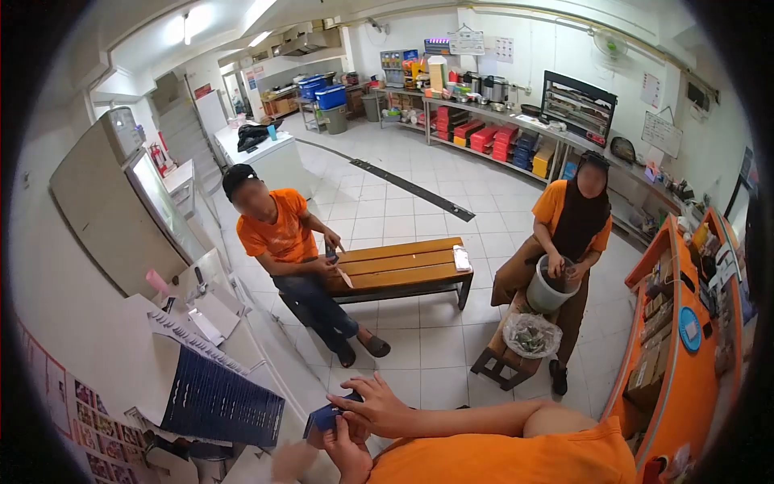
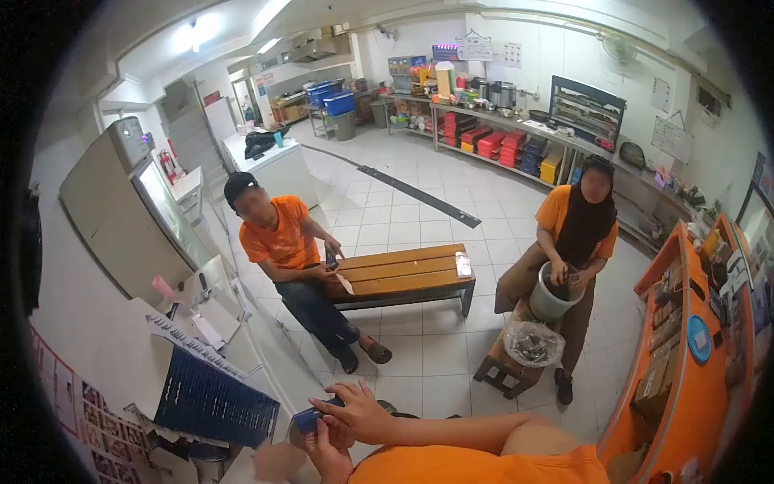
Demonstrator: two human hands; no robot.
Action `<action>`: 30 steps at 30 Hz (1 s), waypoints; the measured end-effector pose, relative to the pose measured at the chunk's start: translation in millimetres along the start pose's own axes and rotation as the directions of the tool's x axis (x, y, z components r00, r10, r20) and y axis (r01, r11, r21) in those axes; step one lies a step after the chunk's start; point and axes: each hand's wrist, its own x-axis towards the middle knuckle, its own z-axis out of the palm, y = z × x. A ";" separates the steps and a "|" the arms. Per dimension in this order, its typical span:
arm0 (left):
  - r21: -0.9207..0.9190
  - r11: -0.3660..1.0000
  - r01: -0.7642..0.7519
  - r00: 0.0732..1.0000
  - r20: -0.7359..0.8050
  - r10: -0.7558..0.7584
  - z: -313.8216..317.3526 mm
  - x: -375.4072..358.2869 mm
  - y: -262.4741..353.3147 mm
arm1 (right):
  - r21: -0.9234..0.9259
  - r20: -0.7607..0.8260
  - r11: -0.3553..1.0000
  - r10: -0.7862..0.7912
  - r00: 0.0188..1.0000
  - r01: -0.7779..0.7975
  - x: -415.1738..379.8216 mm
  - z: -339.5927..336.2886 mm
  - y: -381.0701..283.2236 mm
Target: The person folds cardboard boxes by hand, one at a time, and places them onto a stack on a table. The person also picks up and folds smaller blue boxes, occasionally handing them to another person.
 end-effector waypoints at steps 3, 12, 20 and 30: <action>-0.009 0.999 -0.033 0.999 -0.021 0.033 5.8 -2.9 0.2 | 0.107 -0.049 0.993 -0.034 0.998 0.039 0.1 2.2 9.1; -0.050 0.998 0.040 0.997 0.065 -0.037 -8.3 8.6 -20.3 | 0.103 -0.004 0.994 -0.032 0.999 0.032 -9.6 -2.0 5.1; -0.096 0.992 0.087 0.996 0.010 -0.087 -32.4 24.7 -29.1 | 0.181 -0.034 0.951 -0.248 0.968 0.250 -16.2 1.5 19.5; 0.078 0.997 0.030 0.999 -0.038 -0.027 2.1 7.1 -13.6 | 0.364 -0.054 0.931 0.041 0.998 -0.019 -8.0 16.0 13.0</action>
